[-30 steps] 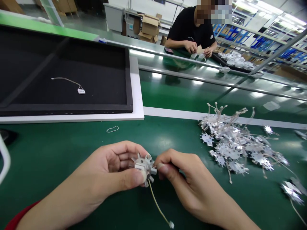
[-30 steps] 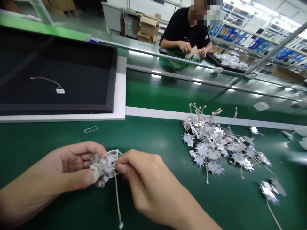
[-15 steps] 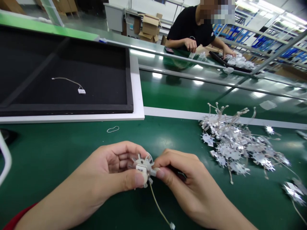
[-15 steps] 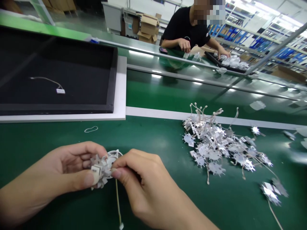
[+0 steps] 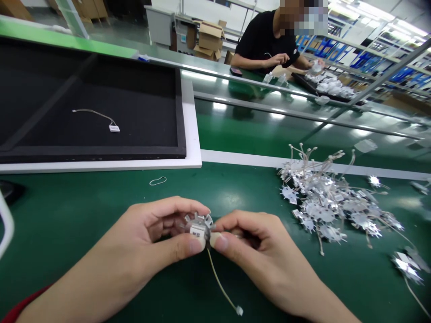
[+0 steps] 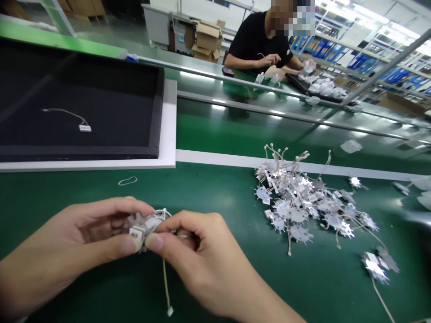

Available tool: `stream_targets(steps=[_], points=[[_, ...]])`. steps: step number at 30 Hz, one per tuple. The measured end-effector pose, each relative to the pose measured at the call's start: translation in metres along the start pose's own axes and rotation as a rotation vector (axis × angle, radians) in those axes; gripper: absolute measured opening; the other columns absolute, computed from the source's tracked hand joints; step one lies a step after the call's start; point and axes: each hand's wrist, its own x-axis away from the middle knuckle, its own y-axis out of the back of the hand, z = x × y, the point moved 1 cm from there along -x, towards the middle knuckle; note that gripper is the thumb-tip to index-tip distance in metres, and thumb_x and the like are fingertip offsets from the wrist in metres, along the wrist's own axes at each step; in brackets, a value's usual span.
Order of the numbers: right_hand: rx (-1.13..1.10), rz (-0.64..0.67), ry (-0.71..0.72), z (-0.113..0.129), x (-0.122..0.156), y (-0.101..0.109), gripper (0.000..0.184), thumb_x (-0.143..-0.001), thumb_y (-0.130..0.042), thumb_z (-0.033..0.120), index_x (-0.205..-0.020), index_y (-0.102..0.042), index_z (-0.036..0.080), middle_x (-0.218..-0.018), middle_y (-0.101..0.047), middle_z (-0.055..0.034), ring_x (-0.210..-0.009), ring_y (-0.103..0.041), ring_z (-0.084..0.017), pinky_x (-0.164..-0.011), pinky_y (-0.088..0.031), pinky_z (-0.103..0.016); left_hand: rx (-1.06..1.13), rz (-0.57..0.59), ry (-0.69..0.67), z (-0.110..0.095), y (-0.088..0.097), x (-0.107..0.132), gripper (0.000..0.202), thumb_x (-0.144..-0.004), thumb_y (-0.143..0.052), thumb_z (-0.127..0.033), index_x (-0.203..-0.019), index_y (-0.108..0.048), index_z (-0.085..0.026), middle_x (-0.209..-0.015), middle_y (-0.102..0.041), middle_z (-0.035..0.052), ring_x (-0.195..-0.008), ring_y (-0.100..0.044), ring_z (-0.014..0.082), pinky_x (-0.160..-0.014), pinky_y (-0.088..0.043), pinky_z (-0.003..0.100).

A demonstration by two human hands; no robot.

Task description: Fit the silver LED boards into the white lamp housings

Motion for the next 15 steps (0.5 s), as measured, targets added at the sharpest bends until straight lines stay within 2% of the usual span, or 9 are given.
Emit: stream_targets(steps=[3,5,7,9,11,13,15], points=[[0.069,-0.031,-0.006,-0.001,-0.004,0.007,0.023,-0.098,-0.070,0.033,-0.080,-0.071,0.019,-0.065,-0.055,0.0037,-0.060,-0.047,-0.010,-0.054,-0.039,-0.021,-0.188,-0.068,-0.078,0.000,0.003,0.001,0.032,-0.081,-0.092,-0.056,-0.106,-0.083,-0.037,-0.098,-0.082,-0.0060,-0.095,-0.076,0.0177,-0.091,-0.061,0.020],[0.111,-0.058,0.003,-0.002,-0.005,0.014,0.026,-0.098,-0.068,0.036,-0.077,-0.069,0.019,-0.068,-0.059,0.0018,-0.063,-0.051,-0.012,-0.056,-0.041,-0.022,-0.323,-0.135,-0.145,0.001,0.009,0.001,0.036,-0.082,-0.089,-0.064,-0.109,-0.082,-0.042,-0.100,-0.081,-0.0070,-0.098,-0.074,0.0187,-0.091,-0.061,0.020],[0.136,-0.101,0.019,-0.004,-0.006,0.022,0.030,-0.098,-0.067,0.040,-0.075,-0.067,0.020,-0.068,-0.061,0.0005,-0.063,-0.053,-0.013,-0.056,-0.042,-0.023,-0.499,-0.152,-0.260,0.004,0.018,0.000,0.037,-0.085,-0.085,-0.069,-0.115,-0.081,-0.047,-0.112,-0.080,-0.0077,-0.110,-0.074,0.0211,-0.099,-0.061,0.022],[0.162,-0.143,0.028,-0.007,-0.007,0.029,0.033,-0.098,-0.065,0.043,-0.074,-0.066,0.020,-0.067,-0.062,0.0002,-0.062,-0.053,-0.013,-0.056,-0.041,-0.024,-0.708,-0.083,-0.415,0.011,0.028,-0.002,0.039,-0.095,-0.077,-0.067,-0.131,-0.074,-0.053,-0.139,-0.074,-0.0094,-0.131,-0.068,0.0248,-0.115,-0.056,0.031],[0.196,-0.169,0.024,-0.010,-0.006,0.034,0.034,-0.099,-0.064,0.044,-0.075,-0.066,0.020,-0.067,-0.062,0.0003,-0.063,-0.052,-0.014,-0.058,-0.041,-0.026,-0.886,0.028,-0.536,0.020,0.034,-0.005,0.051,-0.104,-0.069,-0.057,-0.153,-0.055,-0.057,-0.162,-0.058,-0.0101,-0.149,-0.057,0.0285,-0.126,-0.049,0.044],[0.225,-0.176,0.029,-0.011,-0.006,0.036,0.034,-0.100,-0.064,0.045,-0.076,-0.067,0.021,-0.069,-0.063,0.0002,-0.066,-0.052,-0.015,-0.061,-0.041,-0.027,-0.989,0.126,-0.581,0.028,0.035,-0.008,0.060,-0.108,-0.065,-0.043,-0.163,-0.043,-0.052,-0.167,-0.053,-0.0053,-0.153,-0.053,0.0300,-0.127,-0.048,0.048],[0.236,-0.176,0.046,-0.010,-0.005,0.036,0.033,-0.101,-0.064,0.045,-0.079,-0.068,0.021,-0.073,-0.064,0.0005,-0.070,-0.053,-0.016,-0.065,-0.042,-0.029,-1.005,0.186,-0.596,0.033,0.030,-0.012,0.057,-0.109,-0.062,-0.033,-0.162,-0.048,-0.044,-0.161,-0.061,-0.0009,-0.147,-0.060,0.0293,-0.124,-0.051,0.045]])
